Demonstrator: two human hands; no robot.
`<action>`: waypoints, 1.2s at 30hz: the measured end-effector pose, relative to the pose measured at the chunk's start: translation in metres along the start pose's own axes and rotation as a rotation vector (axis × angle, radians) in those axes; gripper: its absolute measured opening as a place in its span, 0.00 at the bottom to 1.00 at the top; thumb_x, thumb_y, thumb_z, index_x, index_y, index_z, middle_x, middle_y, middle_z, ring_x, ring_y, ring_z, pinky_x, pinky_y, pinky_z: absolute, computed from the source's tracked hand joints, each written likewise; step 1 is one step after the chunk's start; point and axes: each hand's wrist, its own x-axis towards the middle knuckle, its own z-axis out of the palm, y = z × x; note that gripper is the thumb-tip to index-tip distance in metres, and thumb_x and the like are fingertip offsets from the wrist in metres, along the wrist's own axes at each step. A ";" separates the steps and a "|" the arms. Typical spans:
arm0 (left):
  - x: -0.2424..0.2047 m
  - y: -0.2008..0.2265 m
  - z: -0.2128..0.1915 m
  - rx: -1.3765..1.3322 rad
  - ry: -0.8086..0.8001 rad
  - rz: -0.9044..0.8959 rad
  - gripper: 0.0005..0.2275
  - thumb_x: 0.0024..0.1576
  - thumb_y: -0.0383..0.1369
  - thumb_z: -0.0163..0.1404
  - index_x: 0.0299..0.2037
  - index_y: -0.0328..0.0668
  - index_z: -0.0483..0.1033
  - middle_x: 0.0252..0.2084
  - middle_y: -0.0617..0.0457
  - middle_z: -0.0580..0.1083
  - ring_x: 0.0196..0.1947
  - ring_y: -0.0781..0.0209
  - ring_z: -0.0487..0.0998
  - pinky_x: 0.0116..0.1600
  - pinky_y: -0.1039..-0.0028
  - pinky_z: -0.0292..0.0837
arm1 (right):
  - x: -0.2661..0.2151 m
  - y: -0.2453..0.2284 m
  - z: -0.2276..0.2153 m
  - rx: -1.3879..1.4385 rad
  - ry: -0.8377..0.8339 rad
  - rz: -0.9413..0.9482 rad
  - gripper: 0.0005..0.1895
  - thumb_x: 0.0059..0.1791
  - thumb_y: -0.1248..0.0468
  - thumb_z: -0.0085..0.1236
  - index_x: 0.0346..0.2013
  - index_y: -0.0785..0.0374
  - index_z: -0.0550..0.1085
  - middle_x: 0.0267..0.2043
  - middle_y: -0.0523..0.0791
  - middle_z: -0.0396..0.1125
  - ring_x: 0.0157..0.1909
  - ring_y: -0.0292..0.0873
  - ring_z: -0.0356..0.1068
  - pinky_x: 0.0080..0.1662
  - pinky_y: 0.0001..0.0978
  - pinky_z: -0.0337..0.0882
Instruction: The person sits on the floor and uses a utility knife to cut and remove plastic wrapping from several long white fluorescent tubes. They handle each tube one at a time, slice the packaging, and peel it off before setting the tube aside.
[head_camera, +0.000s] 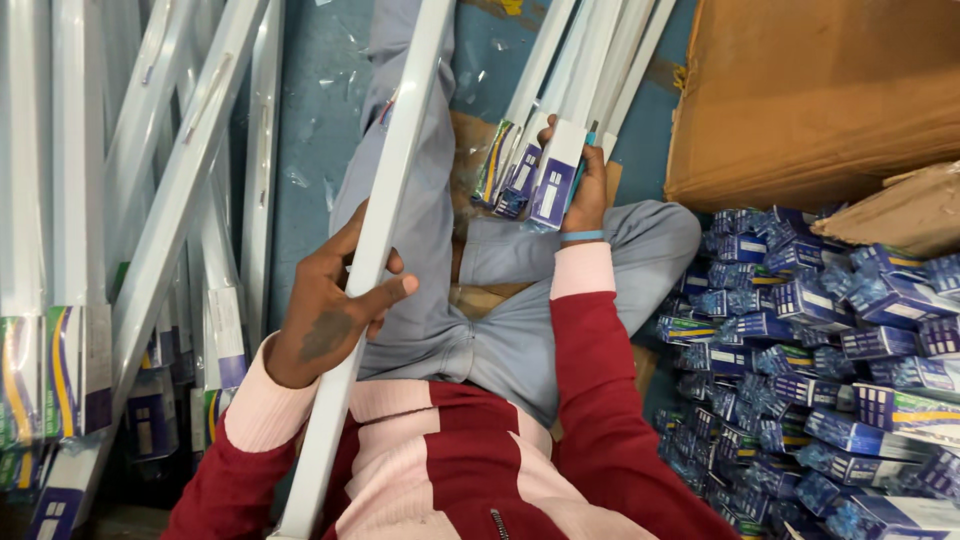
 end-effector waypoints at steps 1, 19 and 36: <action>0.001 0.000 0.001 -0.001 -0.003 -0.005 0.37 0.51 0.23 0.59 0.74 0.47 0.59 0.35 0.57 0.71 0.19 0.74 0.68 0.20 0.82 0.66 | -0.001 0.000 0.000 0.015 -0.040 -0.010 0.29 0.51 0.57 0.47 0.61 0.76 0.68 0.47 0.54 0.72 0.46 0.44 0.75 0.46 0.30 0.78; -0.003 -0.007 -0.001 0.005 0.005 0.008 0.38 0.52 0.25 0.60 0.75 0.48 0.57 0.34 0.57 0.71 0.19 0.74 0.67 0.19 0.82 0.66 | -0.006 0.012 0.032 -0.175 0.048 -0.025 0.25 0.53 0.51 0.55 0.53 0.70 0.74 0.43 0.49 0.73 0.43 0.42 0.75 0.48 0.32 0.78; 0.162 0.011 0.026 -0.165 -0.337 0.226 0.17 0.68 0.37 0.52 0.56 0.26 0.76 0.30 0.44 0.73 0.25 0.60 0.74 0.30 0.71 0.71 | -0.090 0.009 0.086 -0.576 0.118 -0.346 0.21 0.49 0.62 0.59 0.49 0.80 0.75 0.37 0.50 0.73 0.34 0.39 0.73 0.37 0.27 0.71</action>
